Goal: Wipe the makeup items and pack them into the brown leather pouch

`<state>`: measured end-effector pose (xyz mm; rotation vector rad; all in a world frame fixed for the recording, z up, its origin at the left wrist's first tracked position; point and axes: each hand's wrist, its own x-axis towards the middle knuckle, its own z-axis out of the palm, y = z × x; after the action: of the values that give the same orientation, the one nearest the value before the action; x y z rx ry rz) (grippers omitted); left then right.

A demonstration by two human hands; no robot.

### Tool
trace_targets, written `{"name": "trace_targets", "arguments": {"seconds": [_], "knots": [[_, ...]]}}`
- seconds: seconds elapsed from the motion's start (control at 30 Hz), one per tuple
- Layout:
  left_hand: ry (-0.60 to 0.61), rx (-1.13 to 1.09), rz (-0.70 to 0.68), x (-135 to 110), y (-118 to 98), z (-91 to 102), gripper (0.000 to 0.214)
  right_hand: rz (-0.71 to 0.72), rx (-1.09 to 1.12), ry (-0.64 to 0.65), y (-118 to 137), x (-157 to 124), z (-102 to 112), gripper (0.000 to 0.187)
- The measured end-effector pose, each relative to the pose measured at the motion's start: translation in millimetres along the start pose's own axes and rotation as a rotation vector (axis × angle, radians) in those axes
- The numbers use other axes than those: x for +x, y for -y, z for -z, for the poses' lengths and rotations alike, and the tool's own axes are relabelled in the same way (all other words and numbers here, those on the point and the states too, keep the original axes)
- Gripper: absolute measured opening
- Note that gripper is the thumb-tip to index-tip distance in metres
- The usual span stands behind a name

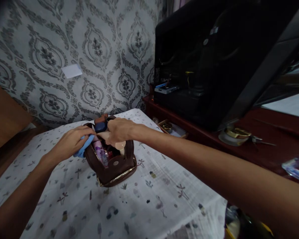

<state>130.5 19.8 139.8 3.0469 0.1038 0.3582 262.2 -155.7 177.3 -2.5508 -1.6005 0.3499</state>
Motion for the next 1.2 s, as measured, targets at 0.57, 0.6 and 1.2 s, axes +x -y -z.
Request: {"name": "trace_targets", "arguments": {"seconds": [0.57, 0.6, 1.2], "knots": [[0.432, 0.364, 0.132, 108, 20, 7.5, 0.048, -0.085, 0.562, -0.199, -48, -25, -4, 0.020], [0.459, 0.380, 0.141, 112, 18, 3.5, 0.052, -0.100, 0.625, -0.197, -49, -29, -2, 0.018], [0.577, 0.566, 0.170, 113, 3, -1.3, 0.075, -0.264, 1.237, -0.209, -63, -36, -22, 0.012]]}}
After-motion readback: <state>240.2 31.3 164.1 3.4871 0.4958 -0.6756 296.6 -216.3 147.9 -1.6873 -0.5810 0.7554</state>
